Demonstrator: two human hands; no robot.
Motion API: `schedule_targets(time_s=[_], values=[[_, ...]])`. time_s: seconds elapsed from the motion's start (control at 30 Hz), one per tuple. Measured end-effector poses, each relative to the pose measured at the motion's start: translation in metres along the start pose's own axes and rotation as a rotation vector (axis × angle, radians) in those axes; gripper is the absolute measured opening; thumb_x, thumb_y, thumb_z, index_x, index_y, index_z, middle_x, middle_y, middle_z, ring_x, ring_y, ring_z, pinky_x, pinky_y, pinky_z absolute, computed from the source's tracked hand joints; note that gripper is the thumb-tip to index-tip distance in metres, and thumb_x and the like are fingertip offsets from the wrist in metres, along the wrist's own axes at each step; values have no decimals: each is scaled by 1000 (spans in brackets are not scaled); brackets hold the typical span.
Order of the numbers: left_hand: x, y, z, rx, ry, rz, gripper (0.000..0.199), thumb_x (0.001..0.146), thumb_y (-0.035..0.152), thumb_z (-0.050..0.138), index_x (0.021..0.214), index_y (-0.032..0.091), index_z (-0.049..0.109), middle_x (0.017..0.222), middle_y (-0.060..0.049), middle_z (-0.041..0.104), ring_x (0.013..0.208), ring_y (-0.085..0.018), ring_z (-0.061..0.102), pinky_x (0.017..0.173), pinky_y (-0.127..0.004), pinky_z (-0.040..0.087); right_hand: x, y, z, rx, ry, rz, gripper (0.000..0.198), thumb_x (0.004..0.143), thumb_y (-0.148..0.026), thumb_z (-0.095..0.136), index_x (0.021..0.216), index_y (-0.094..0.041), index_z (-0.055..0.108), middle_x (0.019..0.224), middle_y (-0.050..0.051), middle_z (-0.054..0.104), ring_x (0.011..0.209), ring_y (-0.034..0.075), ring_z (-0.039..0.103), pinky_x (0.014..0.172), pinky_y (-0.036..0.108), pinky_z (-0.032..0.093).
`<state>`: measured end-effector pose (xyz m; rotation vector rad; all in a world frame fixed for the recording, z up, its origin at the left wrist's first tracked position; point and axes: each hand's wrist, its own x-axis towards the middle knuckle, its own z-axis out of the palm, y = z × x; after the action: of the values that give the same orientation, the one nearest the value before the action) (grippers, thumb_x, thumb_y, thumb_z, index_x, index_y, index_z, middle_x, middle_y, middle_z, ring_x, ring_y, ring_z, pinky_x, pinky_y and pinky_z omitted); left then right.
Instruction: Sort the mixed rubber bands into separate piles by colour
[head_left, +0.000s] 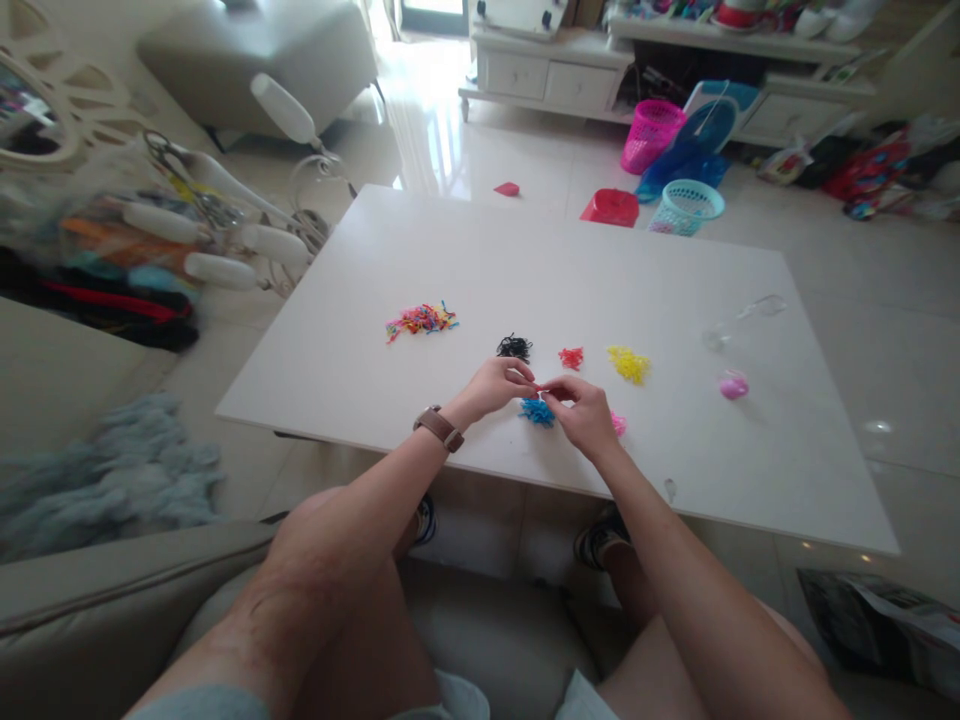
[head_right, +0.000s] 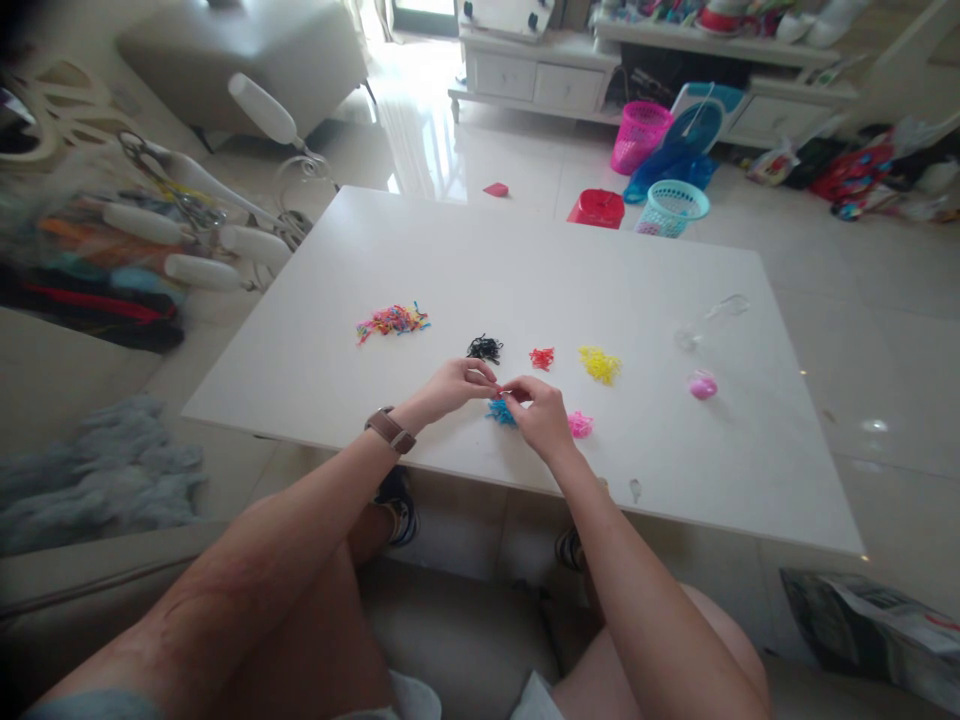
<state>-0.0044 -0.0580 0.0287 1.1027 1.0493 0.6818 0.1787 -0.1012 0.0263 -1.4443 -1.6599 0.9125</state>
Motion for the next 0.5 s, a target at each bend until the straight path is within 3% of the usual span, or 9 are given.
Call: schedule_targets(time_s=[0.2,0.33,0.5], values=[[4,-1,0,-13,36,6,19,71,18,81,81,15,66,78,-9,75,78,-20,72,79,-33,52,2,1,-4,-98,75,-8,13,83,-30,62,77,-21,69,75,2,72,69,18,66,71,31,54],[6,0,1,14,91,-16,9,78,15,73,82,14,65,76,-8,73,75,-19,73,77,-32,51,9,11,-12,-140,227,110,16,81,-35,65,74,-20,67,73,4,72,66,19,65,69,32,53],[6,1,2,-9,81,-26,9,77,13,72,81,13,65,82,-7,72,74,-17,73,76,-29,51,20,32,-19,-134,376,199,18,78,-36,68,76,-18,69,75,8,74,70,22,68,72,35,54]])
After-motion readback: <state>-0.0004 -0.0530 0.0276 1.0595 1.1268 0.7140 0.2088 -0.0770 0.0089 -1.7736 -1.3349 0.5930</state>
